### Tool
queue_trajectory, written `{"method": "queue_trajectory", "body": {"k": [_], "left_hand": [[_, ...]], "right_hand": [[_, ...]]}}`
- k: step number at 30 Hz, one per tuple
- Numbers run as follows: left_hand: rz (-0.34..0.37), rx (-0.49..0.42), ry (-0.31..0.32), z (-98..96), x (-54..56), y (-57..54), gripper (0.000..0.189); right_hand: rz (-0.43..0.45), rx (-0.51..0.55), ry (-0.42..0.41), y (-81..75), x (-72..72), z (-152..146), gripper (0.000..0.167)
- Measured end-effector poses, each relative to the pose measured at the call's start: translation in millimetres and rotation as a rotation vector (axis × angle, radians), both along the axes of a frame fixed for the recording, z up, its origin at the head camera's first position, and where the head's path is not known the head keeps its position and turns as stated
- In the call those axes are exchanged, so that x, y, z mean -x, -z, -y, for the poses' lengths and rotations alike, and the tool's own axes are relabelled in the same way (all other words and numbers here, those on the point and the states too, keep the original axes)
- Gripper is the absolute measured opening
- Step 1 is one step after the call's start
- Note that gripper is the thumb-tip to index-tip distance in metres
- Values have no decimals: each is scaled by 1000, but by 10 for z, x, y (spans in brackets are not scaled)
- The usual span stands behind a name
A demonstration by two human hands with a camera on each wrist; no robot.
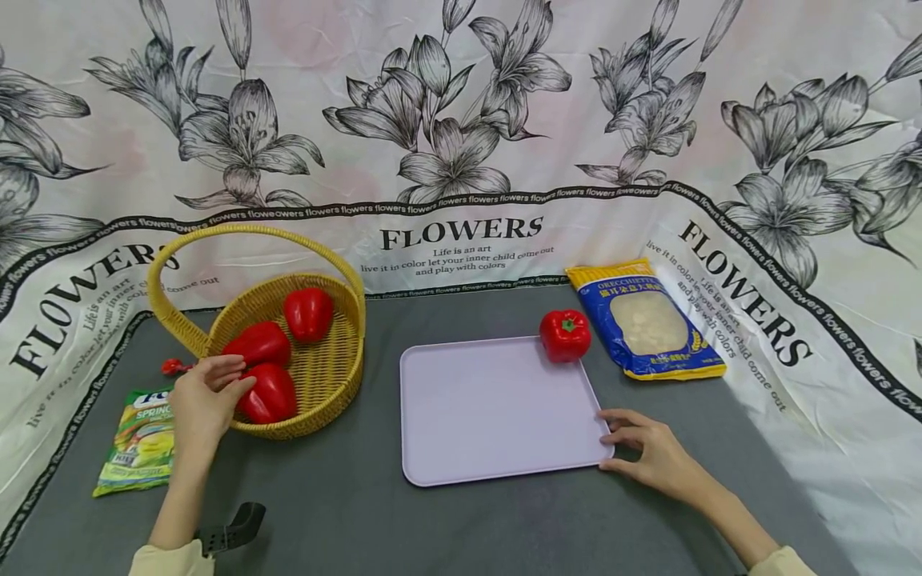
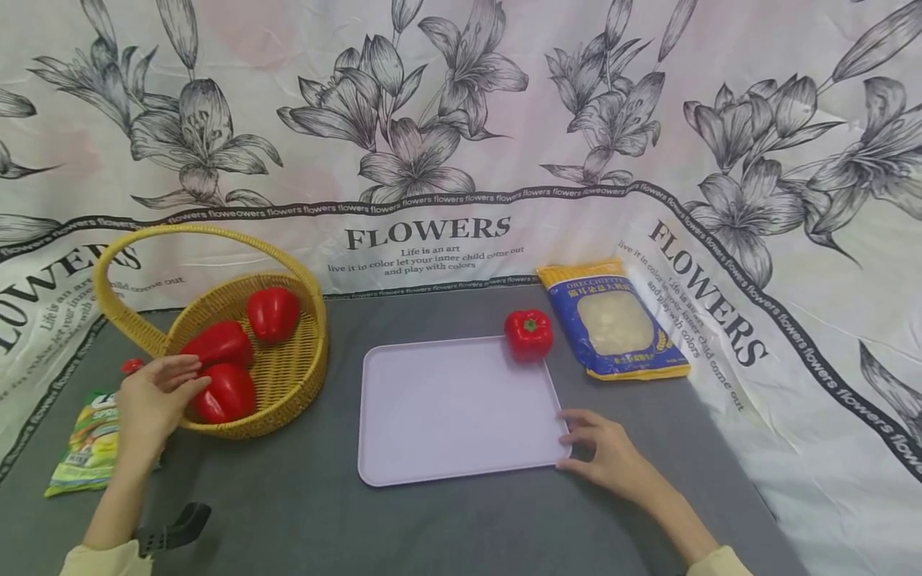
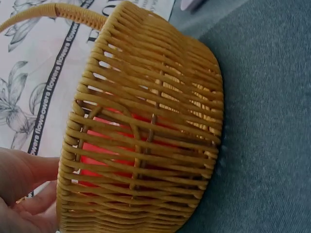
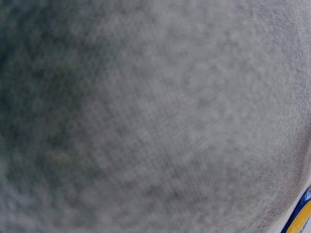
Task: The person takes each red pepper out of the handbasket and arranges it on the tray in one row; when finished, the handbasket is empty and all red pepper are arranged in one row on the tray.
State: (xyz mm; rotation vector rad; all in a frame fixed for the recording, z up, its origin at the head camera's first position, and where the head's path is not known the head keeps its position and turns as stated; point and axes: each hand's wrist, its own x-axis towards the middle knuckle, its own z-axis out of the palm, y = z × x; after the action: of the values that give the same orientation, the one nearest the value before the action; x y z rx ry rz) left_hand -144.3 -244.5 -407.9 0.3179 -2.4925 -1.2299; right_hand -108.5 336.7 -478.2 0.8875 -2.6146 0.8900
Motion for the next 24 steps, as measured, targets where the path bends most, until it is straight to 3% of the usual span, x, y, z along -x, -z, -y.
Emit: {"method": "queue_trajectory", "body": {"k": [3, 7, 10, 12, 18, 24], "left_hand": [[79, 86, 7, 27, -11, -25, 33], [149, 222, 102, 43, 5, -51, 36], [154, 249, 162, 33, 32, -56, 34], [162, 215, 195, 12, 48, -60, 33], [250, -3, 291, -61, 75, -42, 43], [318, -71, 374, -52, 172, -15, 49]], "right_hand": [[-2, 5, -3, 9, 13, 5, 31], [-7, 7, -1, 21, 20, 9, 32], [-3, -7, 6, 24, 18, 12, 31], [-1, -11, 10, 20, 19, 12, 31], [0, -11, 11, 14, 13, 19, 31], [-20, -2, -1, 24, 17, 19, 31]]}}
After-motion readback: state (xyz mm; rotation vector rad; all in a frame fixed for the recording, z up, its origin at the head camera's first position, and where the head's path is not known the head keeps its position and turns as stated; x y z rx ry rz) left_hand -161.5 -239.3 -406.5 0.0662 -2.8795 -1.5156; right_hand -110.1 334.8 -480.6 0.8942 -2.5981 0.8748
